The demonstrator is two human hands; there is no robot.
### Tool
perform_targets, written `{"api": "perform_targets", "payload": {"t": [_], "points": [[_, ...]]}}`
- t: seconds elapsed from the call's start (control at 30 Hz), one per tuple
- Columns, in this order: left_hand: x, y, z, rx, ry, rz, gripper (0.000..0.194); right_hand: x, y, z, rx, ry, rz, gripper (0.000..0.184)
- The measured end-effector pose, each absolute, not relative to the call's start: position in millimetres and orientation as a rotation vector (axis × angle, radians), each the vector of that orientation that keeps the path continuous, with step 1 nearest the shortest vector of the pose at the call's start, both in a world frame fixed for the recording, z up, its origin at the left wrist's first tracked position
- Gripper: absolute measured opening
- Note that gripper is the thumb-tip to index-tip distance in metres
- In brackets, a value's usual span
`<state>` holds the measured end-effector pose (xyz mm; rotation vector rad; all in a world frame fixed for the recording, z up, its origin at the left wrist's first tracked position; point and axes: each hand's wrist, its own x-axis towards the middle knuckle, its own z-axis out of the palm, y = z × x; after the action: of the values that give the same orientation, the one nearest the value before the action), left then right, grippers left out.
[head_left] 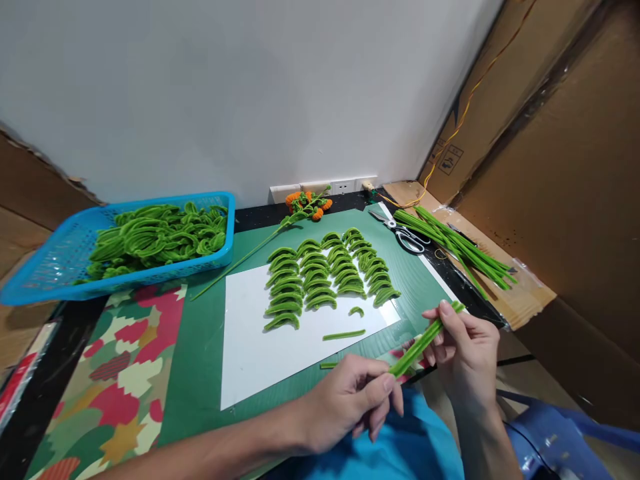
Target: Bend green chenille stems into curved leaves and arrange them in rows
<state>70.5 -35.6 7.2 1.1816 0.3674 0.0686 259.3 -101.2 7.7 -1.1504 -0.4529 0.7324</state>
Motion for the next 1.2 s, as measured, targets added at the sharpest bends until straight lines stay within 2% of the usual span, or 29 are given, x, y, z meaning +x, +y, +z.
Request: {"api": "perform_targets", "payload": {"t": [0.2, 0.4, 0.57, 0.8, 0.93, 1.2], "points": [[74, -38, 7, 1.099, 0.455, 0.127, 0.050, 253, -106, -12, -1.228, -0.674, 0.883, 0.031], [72, -43, 7, 1.113, 0.533, 0.208, 0.047, 250, -103, -7, -1.060, -0.739, 1.106, 0.024], [75, -39, 8, 1.090, 0.550, 0.325, 0.045, 264, -104, 3, -1.145, -0.902, 0.859, 0.011], [78, -17, 19, 0.890, 0.645, 0.559, 0.031, 267, -106, 1, -1.138, -0.856, 0.649, 0.003], [78, -15, 23, 0.823, 0.624, 0.561, 0.025, 263, -104, 3, -1.156, -0.950, 0.604, 0.005], [79, -15, 23, 0.839, 0.637, 0.531, 0.033, 266, -105, 2, -1.170, -1.061, 0.586, 0.009]]}}
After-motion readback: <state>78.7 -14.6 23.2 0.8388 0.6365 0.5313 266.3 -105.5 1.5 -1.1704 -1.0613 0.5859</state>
